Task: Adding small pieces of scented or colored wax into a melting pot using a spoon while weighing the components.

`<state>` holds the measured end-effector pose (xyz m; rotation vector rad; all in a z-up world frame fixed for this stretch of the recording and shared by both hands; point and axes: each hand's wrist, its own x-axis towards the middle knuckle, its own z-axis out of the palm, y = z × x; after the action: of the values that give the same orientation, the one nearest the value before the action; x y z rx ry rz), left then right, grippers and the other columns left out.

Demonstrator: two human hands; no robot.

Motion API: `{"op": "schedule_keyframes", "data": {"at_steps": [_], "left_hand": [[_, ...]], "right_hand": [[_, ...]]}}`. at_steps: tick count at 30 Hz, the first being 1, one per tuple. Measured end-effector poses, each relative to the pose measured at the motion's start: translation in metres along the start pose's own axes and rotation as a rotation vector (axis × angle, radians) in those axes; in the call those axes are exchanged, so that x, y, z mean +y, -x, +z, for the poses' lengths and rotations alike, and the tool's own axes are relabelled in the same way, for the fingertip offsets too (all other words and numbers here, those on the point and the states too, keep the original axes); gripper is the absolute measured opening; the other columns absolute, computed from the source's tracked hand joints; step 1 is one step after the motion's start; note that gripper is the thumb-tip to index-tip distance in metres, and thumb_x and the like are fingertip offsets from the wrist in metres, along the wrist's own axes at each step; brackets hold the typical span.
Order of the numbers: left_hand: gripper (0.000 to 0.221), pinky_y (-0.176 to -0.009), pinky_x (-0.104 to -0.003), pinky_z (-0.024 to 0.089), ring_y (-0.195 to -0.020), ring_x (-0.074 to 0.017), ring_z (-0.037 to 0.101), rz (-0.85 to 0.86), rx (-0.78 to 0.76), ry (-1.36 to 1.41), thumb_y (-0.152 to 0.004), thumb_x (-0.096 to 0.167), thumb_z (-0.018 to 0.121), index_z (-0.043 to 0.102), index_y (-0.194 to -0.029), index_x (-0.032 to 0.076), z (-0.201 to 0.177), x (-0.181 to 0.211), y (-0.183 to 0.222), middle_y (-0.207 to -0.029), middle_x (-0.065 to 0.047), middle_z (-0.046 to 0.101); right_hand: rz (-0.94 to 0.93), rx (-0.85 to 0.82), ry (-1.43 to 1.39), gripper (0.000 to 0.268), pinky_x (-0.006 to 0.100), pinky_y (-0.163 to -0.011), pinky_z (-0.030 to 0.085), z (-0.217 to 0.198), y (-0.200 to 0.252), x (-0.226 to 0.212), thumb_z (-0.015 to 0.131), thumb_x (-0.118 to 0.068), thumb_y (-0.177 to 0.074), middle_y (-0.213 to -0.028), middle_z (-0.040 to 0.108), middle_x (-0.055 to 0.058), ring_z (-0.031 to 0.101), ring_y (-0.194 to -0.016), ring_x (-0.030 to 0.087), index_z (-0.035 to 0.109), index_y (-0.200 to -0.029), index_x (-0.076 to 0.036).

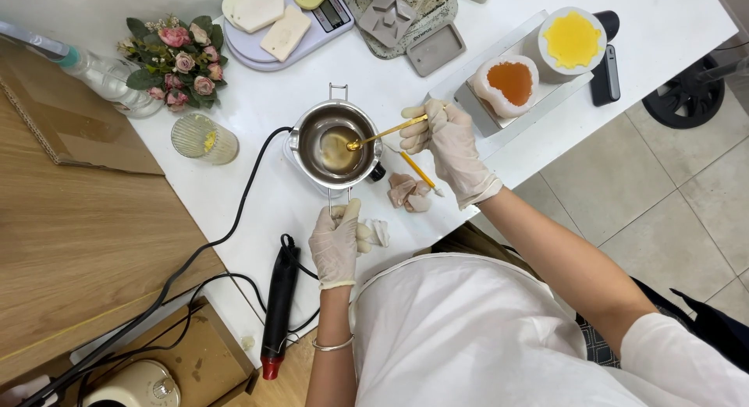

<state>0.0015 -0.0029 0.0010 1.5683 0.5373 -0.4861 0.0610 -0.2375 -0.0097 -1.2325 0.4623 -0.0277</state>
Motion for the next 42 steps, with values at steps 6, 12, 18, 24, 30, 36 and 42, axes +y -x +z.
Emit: {"op": "schedule_keyframes", "data": {"at_steps": [6, 12, 18, 24, 30, 36, 42], "left_hand": [[0.032, -0.038, -0.024, 0.039, -0.039, -0.0100, 0.054, -0.019, 0.013, -0.029, -0.092, 0.032, 0.073, 0.064, -0.093, 0.002, -0.003, -0.005, -0.006, -0.059, -0.005, 0.065], [0.030, -0.037, -0.024, 0.038, -0.039, -0.0101, 0.054, -0.077, 0.016, -0.038, -0.091, 0.032, 0.073, 0.066, -0.095, 0.004, -0.005, -0.001, -0.005, -0.059, -0.005, 0.065], [0.030, -0.037, -0.023, 0.037, -0.039, -0.0094, 0.053, -0.068, 0.011, 0.019, -0.091, 0.032, 0.074, 0.065, -0.095, 0.004, -0.005, -0.003, -0.005, -0.059, -0.005, 0.065], [0.031, -0.037, -0.024, 0.037, -0.038, -0.0102, 0.052, -0.078, 0.022, 0.002, -0.090, 0.032, 0.074, 0.064, -0.094, 0.003, -0.006, -0.002, -0.006, -0.058, -0.005, 0.064], [0.031, -0.037, -0.023, 0.037, -0.038, -0.0098, 0.052, -0.065, 0.034, -0.017, -0.090, 0.033, 0.074, 0.064, -0.093, 0.004, -0.005, -0.002, -0.005, -0.058, -0.005, 0.064], [0.030, -0.038, -0.024, 0.037, -0.038, -0.0101, 0.051, -0.081, 0.034, 0.014, -0.090, 0.032, 0.075, 0.065, -0.093, 0.004, -0.005, -0.001, -0.006, -0.058, -0.005, 0.064], [0.031, -0.038, -0.024, 0.038, -0.039, -0.0096, 0.052, -0.041, 0.010, 0.047, -0.090, 0.032, 0.075, 0.064, -0.094, 0.003, -0.007, -0.009, -0.007, -0.059, -0.005, 0.064]], "right_hand": [[-0.035, 0.024, -0.054, 0.043, 0.028, -0.058, 0.059, -0.010, 0.008, -0.039, 0.038, -0.027, -0.112, -0.081, 0.071, 0.015, 0.069, -0.063, 0.019, 0.064, -0.109, 0.008], [-0.106, 0.103, -0.042, 0.041, 0.030, -0.055, 0.058, -0.032, 0.026, -0.095, 0.041, -0.024, -0.114, -0.080, 0.071, 0.016, 0.068, -0.062, 0.019, 0.067, -0.106, 0.006], [-0.240, 0.237, -0.038, 0.037, 0.032, -0.061, 0.061, -0.089, 0.031, -0.115, 0.039, -0.016, -0.115, -0.085, 0.071, 0.019, 0.068, -0.065, 0.021, 0.066, -0.107, 0.007], [-0.314, 0.340, -0.026, 0.033, 0.031, -0.058, 0.059, -0.137, 0.034, -0.116, 0.040, -0.016, -0.114, -0.082, 0.070, 0.018, 0.066, -0.063, 0.021, 0.063, -0.105, 0.006], [-0.447, 0.347, 0.091, 0.038, 0.032, -0.058, 0.060, -0.149, 0.033, -0.113, 0.042, -0.021, -0.119, -0.082, 0.069, 0.018, 0.068, -0.065, 0.022, 0.063, -0.106, 0.008], [-0.491, 0.313, 0.141, 0.043, 0.032, -0.060, 0.061, -0.149, 0.026, -0.111, 0.046, -0.030, -0.122, -0.085, 0.071, 0.020, 0.070, -0.067, 0.023, 0.062, -0.107, 0.007], [-0.533, 0.289, 0.153, 0.047, 0.033, -0.062, 0.061, -0.153, 0.024, -0.112, 0.050, -0.037, -0.122, -0.086, 0.071, 0.020, 0.071, -0.069, 0.024, 0.062, -0.108, 0.007]]}}
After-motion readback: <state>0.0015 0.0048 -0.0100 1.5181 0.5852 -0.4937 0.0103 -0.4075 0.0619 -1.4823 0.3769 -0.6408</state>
